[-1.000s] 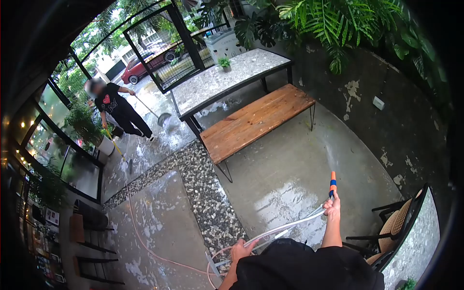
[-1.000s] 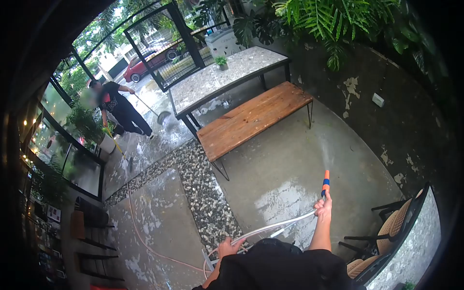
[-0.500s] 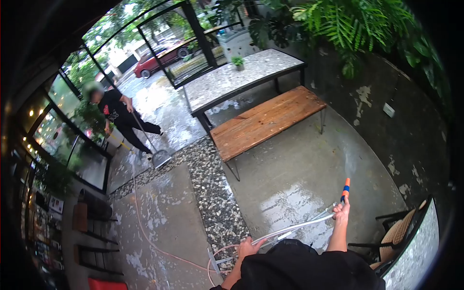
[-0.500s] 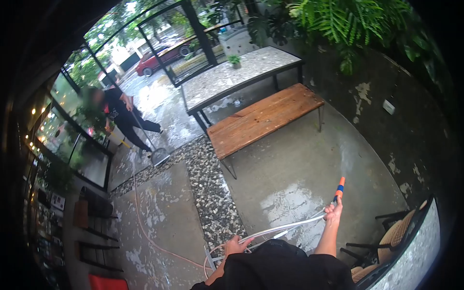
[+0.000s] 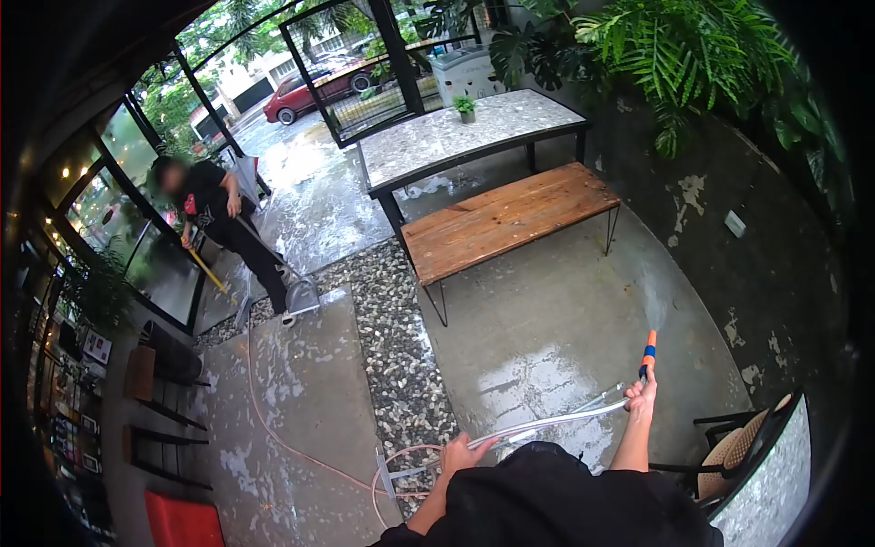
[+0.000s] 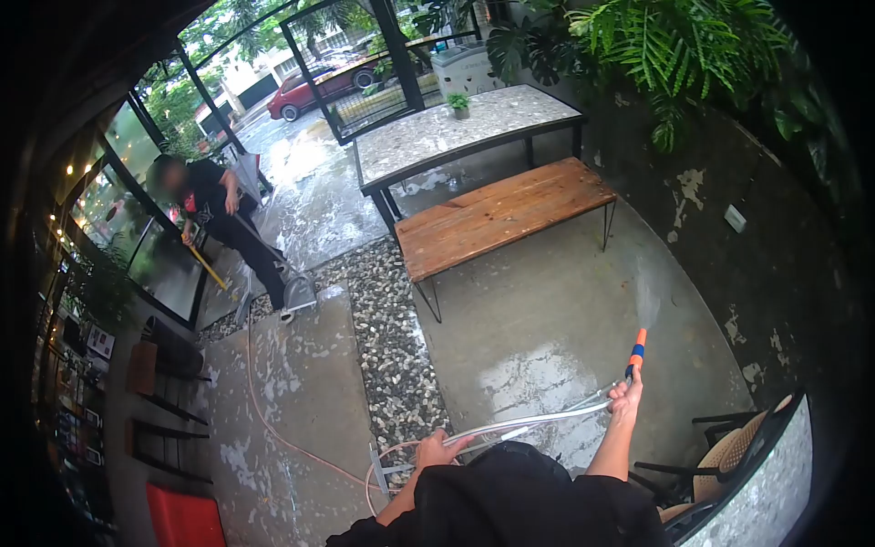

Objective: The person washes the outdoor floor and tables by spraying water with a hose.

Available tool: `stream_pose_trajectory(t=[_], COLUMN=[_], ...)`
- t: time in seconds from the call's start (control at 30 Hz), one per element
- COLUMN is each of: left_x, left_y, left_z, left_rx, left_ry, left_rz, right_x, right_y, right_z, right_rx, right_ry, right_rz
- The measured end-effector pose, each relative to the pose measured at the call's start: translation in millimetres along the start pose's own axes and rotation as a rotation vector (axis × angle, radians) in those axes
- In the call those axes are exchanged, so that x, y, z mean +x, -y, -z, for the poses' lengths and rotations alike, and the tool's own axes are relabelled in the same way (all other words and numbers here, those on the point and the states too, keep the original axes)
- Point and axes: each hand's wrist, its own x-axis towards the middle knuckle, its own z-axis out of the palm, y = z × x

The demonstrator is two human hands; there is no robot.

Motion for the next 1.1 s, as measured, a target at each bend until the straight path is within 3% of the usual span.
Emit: stream_pose_trajectory(t=[0.17, 0.43, 0.77, 0.9, 0.97, 1.1], left_x=[-29.9, -88.2, -95.0, -79.2, -67.7, -58.2], left_y=[13.6, 9.6, -15.4, -51.6, -85.8, -145.0], left_z=[-3.1, -9.2, -31.1, -58.0, -67.3, -105.3], left_rx=[0.010, -0.023, -0.022, 0.004, 0.034, 0.109], left_ry=[-0.062, 0.065, -0.029, -0.058, 0.093, 0.148], left_rz=[-0.046, 0.046, 0.123, 0.105, 0.145, 0.078], right_x=[-27.2, -75.7, -49.9, -11.8, 2.2, 30.7], right_y=[4.5, 25.9, 49.2, 85.4, 112.0, 168.8], right_z=[13.4, 46.0, 33.7, 33.2, 31.2, 48.4], right_rx=[-0.044, -0.177, -0.106, -0.089, -0.107, -0.198], right_ry=[0.003, 0.032, 0.069, 0.018, -0.045, -0.038], right_rz=[-0.020, 0.035, 0.036, -0.035, -0.033, 0.039])
